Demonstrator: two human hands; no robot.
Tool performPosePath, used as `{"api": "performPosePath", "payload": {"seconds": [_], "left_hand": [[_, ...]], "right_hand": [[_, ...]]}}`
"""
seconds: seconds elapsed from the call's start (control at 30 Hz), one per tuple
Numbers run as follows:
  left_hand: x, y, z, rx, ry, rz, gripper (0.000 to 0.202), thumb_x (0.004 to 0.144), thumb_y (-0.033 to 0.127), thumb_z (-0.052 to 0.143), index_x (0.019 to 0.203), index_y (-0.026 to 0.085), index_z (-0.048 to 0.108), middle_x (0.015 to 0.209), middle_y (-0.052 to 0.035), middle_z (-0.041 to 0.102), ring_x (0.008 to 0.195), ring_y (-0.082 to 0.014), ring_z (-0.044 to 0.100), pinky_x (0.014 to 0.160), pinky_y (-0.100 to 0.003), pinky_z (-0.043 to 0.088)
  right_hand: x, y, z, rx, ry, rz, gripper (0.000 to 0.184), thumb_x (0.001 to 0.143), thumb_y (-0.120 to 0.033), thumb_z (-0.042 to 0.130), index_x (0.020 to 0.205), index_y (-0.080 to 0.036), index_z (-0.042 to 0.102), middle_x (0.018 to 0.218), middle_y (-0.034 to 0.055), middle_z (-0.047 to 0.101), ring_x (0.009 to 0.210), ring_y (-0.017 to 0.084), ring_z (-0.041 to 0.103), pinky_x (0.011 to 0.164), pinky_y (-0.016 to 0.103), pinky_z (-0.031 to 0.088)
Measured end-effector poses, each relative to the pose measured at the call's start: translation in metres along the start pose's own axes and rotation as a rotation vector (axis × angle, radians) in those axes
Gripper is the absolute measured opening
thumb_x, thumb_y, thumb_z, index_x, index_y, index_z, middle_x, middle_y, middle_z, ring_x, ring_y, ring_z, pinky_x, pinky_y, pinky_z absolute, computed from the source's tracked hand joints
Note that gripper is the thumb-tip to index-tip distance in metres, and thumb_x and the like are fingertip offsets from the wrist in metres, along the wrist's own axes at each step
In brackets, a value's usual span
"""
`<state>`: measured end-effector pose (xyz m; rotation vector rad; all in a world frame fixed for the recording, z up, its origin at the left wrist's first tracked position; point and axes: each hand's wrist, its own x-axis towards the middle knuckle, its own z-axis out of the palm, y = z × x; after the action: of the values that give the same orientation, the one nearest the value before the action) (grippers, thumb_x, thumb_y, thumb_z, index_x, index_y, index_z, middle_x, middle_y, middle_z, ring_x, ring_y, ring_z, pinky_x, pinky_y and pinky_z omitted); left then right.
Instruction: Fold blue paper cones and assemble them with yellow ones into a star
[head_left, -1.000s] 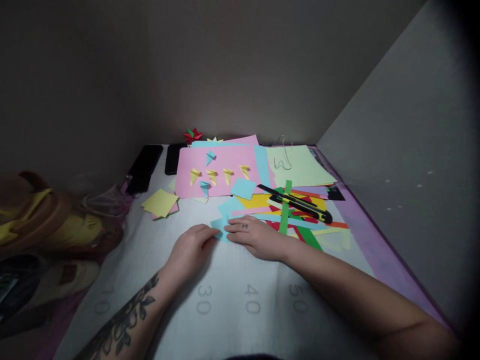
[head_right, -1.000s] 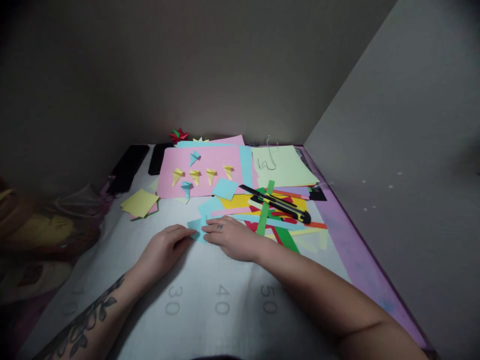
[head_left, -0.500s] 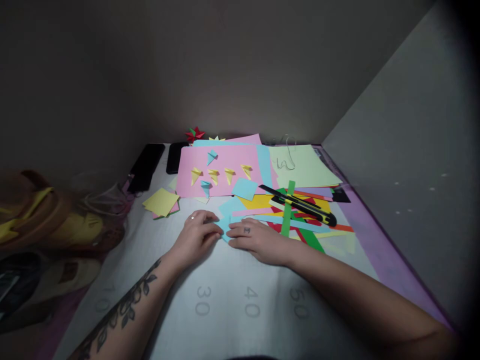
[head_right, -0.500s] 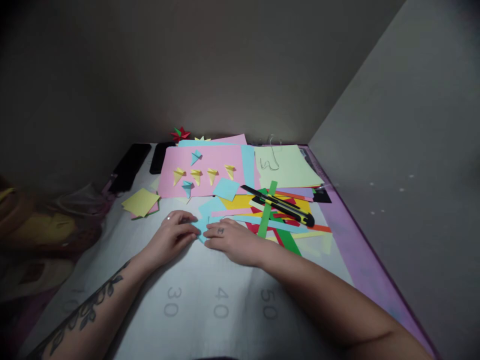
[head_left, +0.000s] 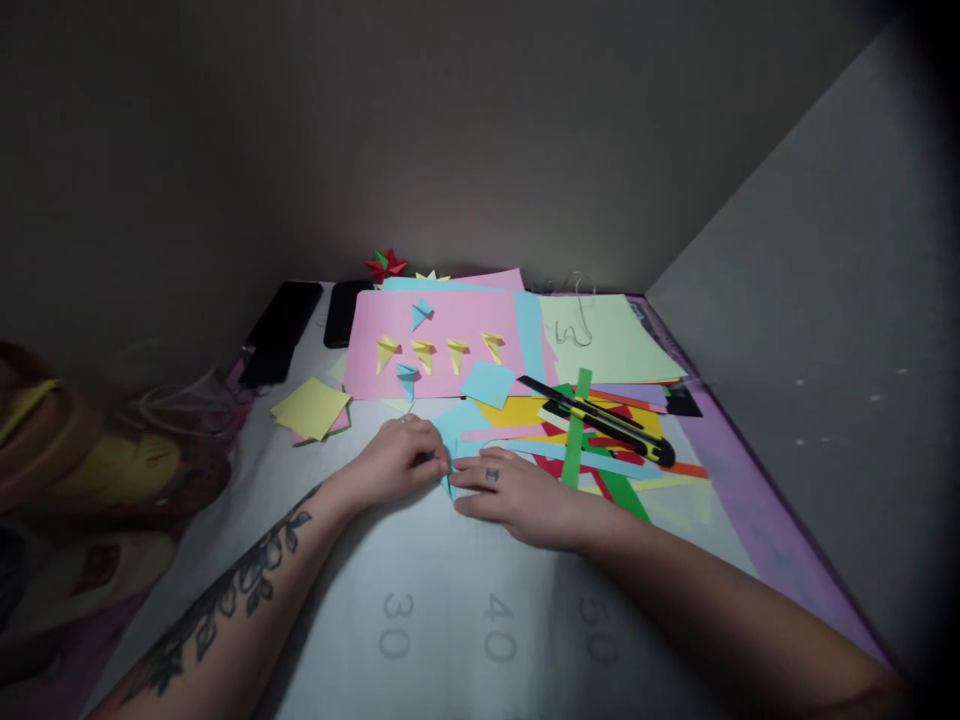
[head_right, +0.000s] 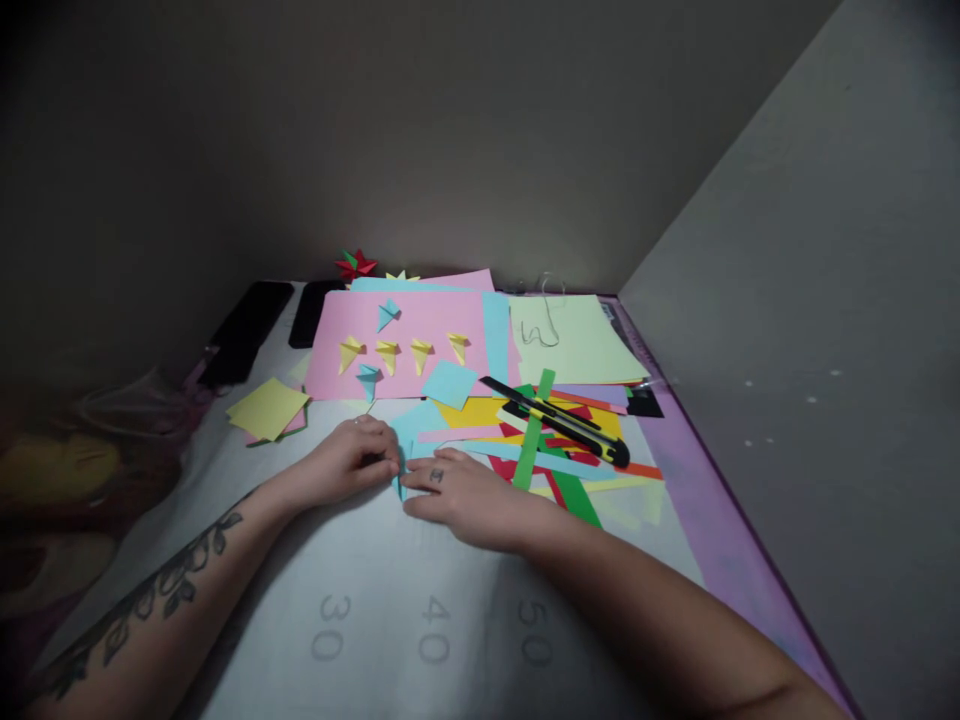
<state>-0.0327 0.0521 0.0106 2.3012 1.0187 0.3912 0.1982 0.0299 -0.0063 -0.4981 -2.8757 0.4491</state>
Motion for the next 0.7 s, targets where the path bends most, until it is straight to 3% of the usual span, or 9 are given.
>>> {"api": "performPosePath", "payload": {"seconds": [0.17,0.7], "left_hand": [[0.0009,-0.0015,0.0016,0.052,-0.02,-0.008,0.012,0.084,0.023,0.054,0.081,0.022,0.066,0.078,-0.0008,0.063,0.078,-0.0166,0.054,0.078,-0.03,0.036],[0.0042,0.0068,0.0021,0.108,-0.004,-0.073,0.011,0.078,0.019,0.055,0.074,0.02,0.064,0.073,-0.0009,0.061,0.073,-0.0172,0.051,0.071,-0.03,0.034]], "right_hand": [[-0.0012,-0.0003,0.0037,0.074,0.045,0.063,0.036,0.087,-0.004,0.04,0.117,-0.018,0.056,0.122,0.007,0.062,0.119,0.017,0.048,0.1,0.037,0.033],[-0.0024,0.0004,0.0089,0.02,0.099,0.038,0.036,0.092,-0.009,0.038,0.118,-0.022,0.058,0.12,0.0067,0.063,0.116,0.018,0.05,0.098,0.041,0.036]]}}
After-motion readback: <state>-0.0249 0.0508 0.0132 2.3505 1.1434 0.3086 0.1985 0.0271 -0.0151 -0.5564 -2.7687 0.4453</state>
